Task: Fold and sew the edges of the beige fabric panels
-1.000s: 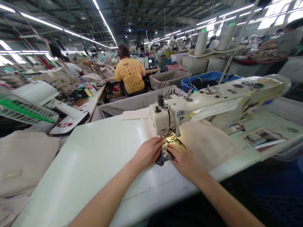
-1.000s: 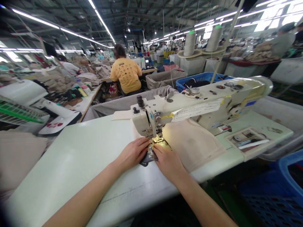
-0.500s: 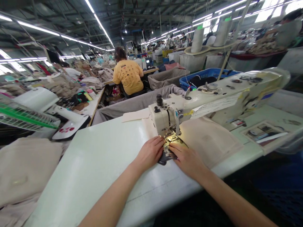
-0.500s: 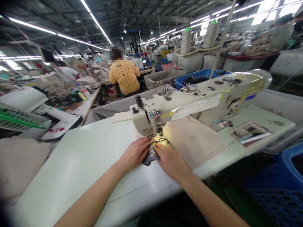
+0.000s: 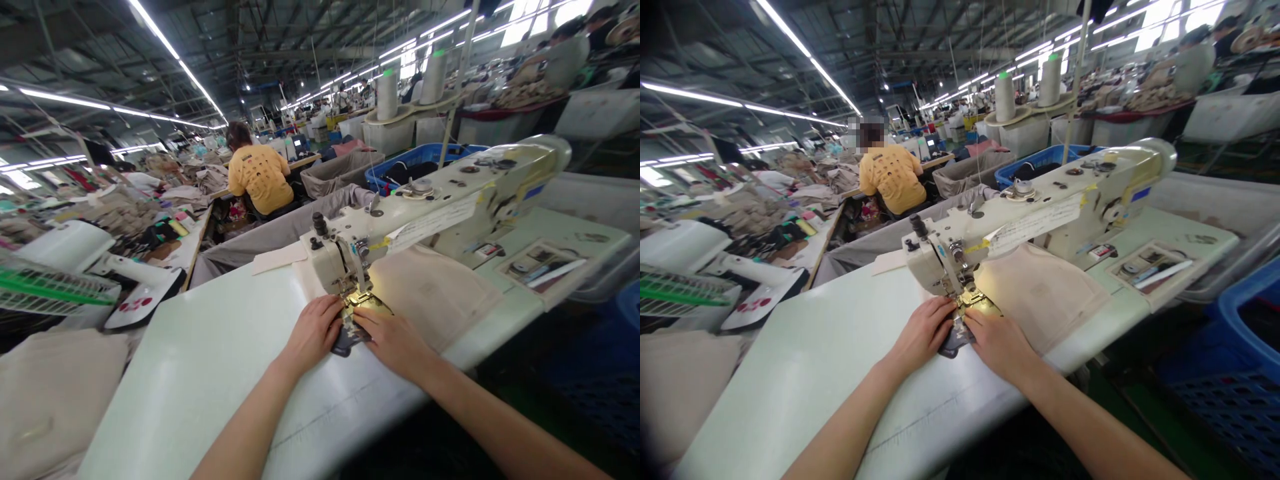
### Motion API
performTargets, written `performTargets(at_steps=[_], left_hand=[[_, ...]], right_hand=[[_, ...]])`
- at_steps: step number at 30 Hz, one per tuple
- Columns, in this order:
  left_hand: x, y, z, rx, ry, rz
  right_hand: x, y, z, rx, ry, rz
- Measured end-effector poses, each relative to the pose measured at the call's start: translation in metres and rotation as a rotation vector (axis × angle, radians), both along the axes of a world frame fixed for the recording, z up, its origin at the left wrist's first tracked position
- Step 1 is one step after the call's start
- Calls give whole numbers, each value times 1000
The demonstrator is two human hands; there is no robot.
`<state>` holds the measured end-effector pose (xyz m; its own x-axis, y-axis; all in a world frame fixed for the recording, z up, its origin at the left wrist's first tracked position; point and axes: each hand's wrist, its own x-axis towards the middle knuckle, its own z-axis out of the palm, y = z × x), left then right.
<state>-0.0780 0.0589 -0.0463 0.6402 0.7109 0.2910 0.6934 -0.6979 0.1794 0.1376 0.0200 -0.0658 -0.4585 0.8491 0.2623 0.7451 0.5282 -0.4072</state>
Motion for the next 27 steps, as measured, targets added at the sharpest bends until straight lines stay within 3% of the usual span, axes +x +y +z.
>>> performTargets(at_steps=[5,10,14,27], left_hand=[[8,-12,9,-21,69,72],[27,-55,21,-91,172,88],[35,-78,16,-69,203,64],[31,-82,6,44,248,62]], right_hand=[[3,1,7,-52,52,11],[13,-6,6,-58,141,2],[21,-16,-1,-33,149,47],[25,-29,-3,-11,-60,129]])
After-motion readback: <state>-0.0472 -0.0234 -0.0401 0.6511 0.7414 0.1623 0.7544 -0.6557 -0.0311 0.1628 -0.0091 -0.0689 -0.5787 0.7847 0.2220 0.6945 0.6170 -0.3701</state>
